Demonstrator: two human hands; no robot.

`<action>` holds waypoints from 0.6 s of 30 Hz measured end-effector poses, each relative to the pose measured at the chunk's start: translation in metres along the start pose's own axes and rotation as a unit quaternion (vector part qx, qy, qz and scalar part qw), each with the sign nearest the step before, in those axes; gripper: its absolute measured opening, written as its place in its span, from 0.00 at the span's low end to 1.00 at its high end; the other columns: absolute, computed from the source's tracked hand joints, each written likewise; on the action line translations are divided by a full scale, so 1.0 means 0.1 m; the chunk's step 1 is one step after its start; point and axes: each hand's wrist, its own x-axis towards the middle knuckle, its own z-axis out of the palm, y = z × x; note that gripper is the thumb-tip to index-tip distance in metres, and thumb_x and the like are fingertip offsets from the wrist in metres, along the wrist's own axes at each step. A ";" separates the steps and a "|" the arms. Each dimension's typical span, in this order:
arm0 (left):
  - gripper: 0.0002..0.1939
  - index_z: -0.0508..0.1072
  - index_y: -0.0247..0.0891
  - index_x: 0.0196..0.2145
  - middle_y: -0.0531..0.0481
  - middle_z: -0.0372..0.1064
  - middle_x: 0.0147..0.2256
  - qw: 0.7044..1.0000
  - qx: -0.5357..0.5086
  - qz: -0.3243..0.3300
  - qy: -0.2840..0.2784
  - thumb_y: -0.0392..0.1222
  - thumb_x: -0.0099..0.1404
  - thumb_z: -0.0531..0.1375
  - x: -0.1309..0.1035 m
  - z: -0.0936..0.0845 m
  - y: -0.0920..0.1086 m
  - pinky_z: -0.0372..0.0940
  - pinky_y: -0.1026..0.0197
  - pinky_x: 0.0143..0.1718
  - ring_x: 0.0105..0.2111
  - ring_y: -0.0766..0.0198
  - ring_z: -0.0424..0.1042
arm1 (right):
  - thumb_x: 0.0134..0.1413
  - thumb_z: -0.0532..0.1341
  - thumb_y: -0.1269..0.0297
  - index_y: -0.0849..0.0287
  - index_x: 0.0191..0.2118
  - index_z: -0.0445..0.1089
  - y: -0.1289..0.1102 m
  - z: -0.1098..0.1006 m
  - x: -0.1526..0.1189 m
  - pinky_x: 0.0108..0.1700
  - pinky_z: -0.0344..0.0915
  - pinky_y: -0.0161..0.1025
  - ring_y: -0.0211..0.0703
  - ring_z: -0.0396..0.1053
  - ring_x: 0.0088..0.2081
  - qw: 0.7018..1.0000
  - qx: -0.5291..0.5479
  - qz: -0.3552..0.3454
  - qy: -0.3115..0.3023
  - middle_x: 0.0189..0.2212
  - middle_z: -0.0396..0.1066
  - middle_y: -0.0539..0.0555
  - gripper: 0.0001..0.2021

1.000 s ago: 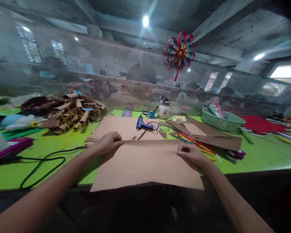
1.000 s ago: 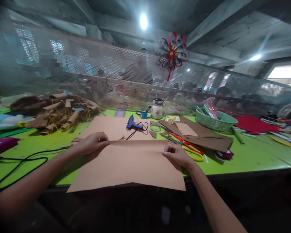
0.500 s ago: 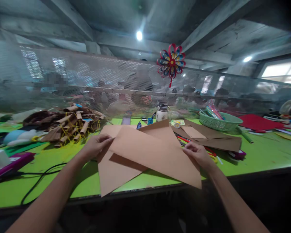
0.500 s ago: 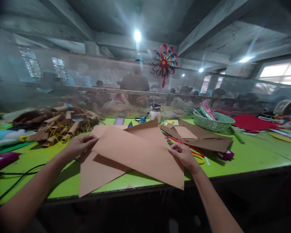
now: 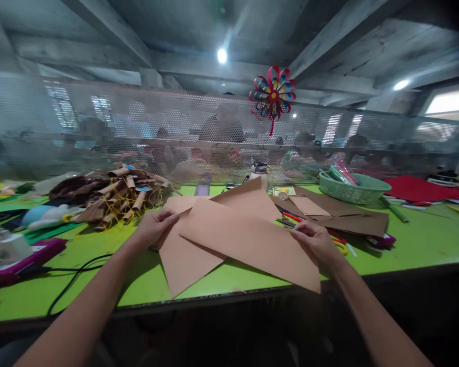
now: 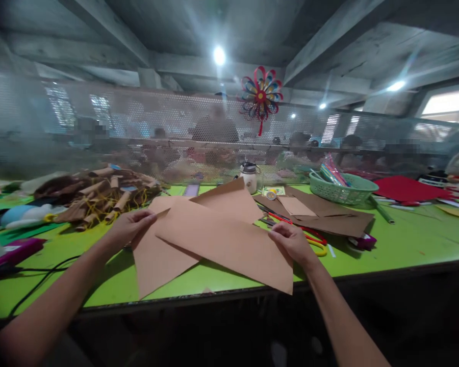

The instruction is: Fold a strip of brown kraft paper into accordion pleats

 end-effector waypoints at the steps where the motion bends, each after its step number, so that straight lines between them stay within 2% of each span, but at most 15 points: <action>1: 0.23 0.74 0.36 0.29 0.53 0.69 0.25 1.000 -0.004 -0.007 0.010 0.61 0.50 0.60 0.00 0.00 0.00 0.59 0.67 0.27 0.27 0.64 0.66 | 0.47 0.66 0.54 0.61 0.30 0.69 -0.01 0.00 0.00 0.29 0.59 0.35 0.38 0.63 0.26 1.000 0.003 -0.004 0.000 0.23 0.67 0.50 0.14; 5: 0.22 0.73 0.38 0.33 0.58 0.70 0.25 0.997 0.002 -0.053 0.063 0.59 0.51 0.60 0.05 -0.05 -0.06 0.58 0.69 0.26 0.27 0.64 0.66 | 0.49 0.64 0.53 0.60 0.30 0.68 -0.11 0.00 -0.02 0.31 0.60 0.35 0.38 0.64 0.27 1.000 0.023 -0.008 0.005 0.24 0.68 0.49 0.13; 8: 0.18 0.74 0.38 0.34 0.58 0.70 0.25 0.985 0.046 -0.076 0.149 0.54 0.53 0.60 0.13 -0.12 -0.18 0.58 0.69 0.28 0.29 0.64 0.66 | 0.49 0.64 0.52 0.60 0.31 0.69 -0.14 -0.01 -0.02 0.31 0.62 0.35 0.39 0.65 0.28 0.998 0.048 0.010 0.035 0.25 0.69 0.50 0.14; 11: 0.18 0.74 0.36 0.34 0.55 0.71 0.26 0.975 0.053 -0.089 0.195 0.53 0.54 0.59 0.16 -0.19 -0.25 0.59 0.67 0.29 0.31 0.62 0.66 | 0.43 0.67 0.51 0.61 0.31 0.69 -0.05 -0.06 0.04 0.27 0.61 0.34 0.37 0.64 0.24 0.989 0.087 0.023 0.120 0.23 0.69 0.49 0.17; 12: 0.18 0.74 0.36 0.34 0.55 0.71 0.26 0.975 0.048 -0.094 0.196 0.53 0.54 0.59 0.15 -0.20 -0.25 0.59 0.66 0.29 0.31 0.61 0.66 | 0.41 0.68 0.53 0.61 0.32 0.69 0.01 -0.08 0.07 0.27 0.62 0.34 0.37 0.65 0.25 0.978 0.121 0.028 0.168 0.23 0.70 0.50 0.17; 14: 0.16 0.74 0.36 0.33 0.55 0.71 0.27 0.974 0.048 -0.102 0.196 0.52 0.54 0.59 0.11 -0.21 -0.19 0.58 0.66 0.29 0.31 0.61 0.66 | 0.34 0.72 0.56 0.61 0.31 0.71 0.12 -0.14 0.13 0.29 0.64 0.34 0.38 0.67 0.26 0.947 0.200 0.038 0.247 0.26 0.72 0.51 0.18; 15: 0.16 0.74 0.35 0.32 0.55 0.71 0.27 0.975 0.042 -0.102 0.194 0.52 0.53 0.59 0.08 -0.21 -0.14 0.57 0.66 0.29 0.31 0.62 0.65 | 0.29 0.73 0.58 0.61 0.30 0.70 0.18 -0.16 0.16 0.29 0.65 0.35 0.38 0.68 0.26 0.922 0.250 0.044 0.293 0.26 0.73 0.51 0.19; 18: 0.17 0.74 0.34 0.30 0.52 0.70 0.27 0.979 0.005 -0.091 0.182 0.52 0.52 0.59 0.02 -0.16 0.00 0.57 0.66 0.28 0.29 0.63 0.64 | 0.26 0.73 0.60 0.60 0.27 0.69 0.30 -0.22 0.23 0.29 0.66 0.35 0.37 0.68 0.25 0.896 0.286 0.039 0.338 0.25 0.73 0.49 0.18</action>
